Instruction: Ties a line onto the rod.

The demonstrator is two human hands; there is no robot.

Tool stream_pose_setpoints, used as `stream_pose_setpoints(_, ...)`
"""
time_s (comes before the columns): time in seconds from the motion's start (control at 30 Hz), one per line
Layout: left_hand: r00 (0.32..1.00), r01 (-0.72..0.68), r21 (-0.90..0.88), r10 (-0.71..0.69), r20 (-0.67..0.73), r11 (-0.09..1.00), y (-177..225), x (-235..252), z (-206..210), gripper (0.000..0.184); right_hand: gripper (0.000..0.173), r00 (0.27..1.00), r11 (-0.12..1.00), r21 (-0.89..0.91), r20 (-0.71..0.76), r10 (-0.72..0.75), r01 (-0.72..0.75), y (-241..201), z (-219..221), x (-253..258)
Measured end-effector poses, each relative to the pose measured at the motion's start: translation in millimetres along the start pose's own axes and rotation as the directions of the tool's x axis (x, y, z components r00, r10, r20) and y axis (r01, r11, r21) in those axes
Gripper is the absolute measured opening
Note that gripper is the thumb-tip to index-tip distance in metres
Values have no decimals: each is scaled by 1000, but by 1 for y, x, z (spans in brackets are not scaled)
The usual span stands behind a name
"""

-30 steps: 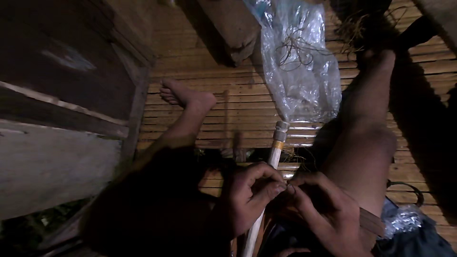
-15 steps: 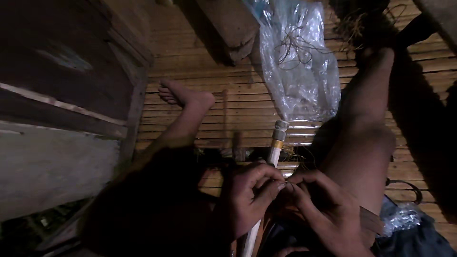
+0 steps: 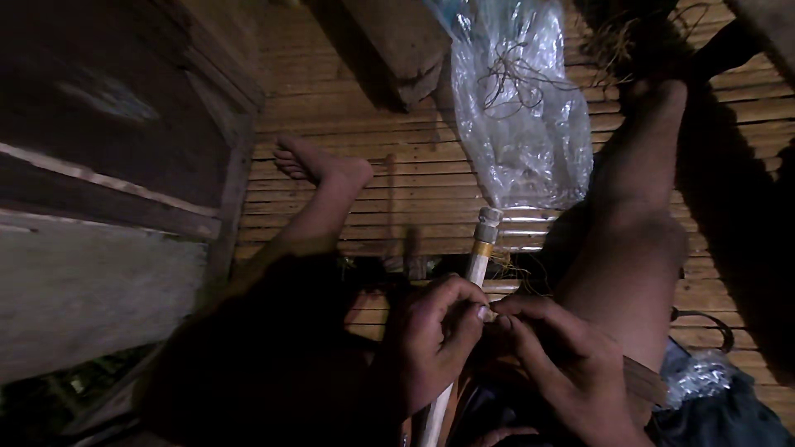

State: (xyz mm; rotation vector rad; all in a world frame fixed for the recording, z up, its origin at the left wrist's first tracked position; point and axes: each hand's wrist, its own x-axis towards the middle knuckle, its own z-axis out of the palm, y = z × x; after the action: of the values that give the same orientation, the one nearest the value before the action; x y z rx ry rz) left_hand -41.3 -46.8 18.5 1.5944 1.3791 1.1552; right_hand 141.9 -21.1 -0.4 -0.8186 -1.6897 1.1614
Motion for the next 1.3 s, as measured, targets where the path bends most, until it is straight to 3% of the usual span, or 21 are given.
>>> stream_pose_setpoints(0.13,994,105,39,-106,10,994,12,5,-3,13,17,1000,1000,-3,-10,-1,1,0,1,0)
stream_pose_setpoints(0.27,999,35,47,-35,-1,998,3,1,-1,15,19,1000,1000,-1,-6,-13,13,2,0,-1)
stream_pose_setpoints(0.87,999,46,84,-47,4,995,3,-1,0,13,25,998,998,-46,46,-43,45,5,-6,-2)
stream_pose_setpoints(1.0,994,110,126,-113,12,986,11,3,-1,12,28,996,986,-160,83,-25,38,6,-9,-1)
stream_pose_setpoints(1.3,999,-31,122,36,-32,992,1,0,3,13,23,995,879,-467,34,-89,95,4,-9,6)
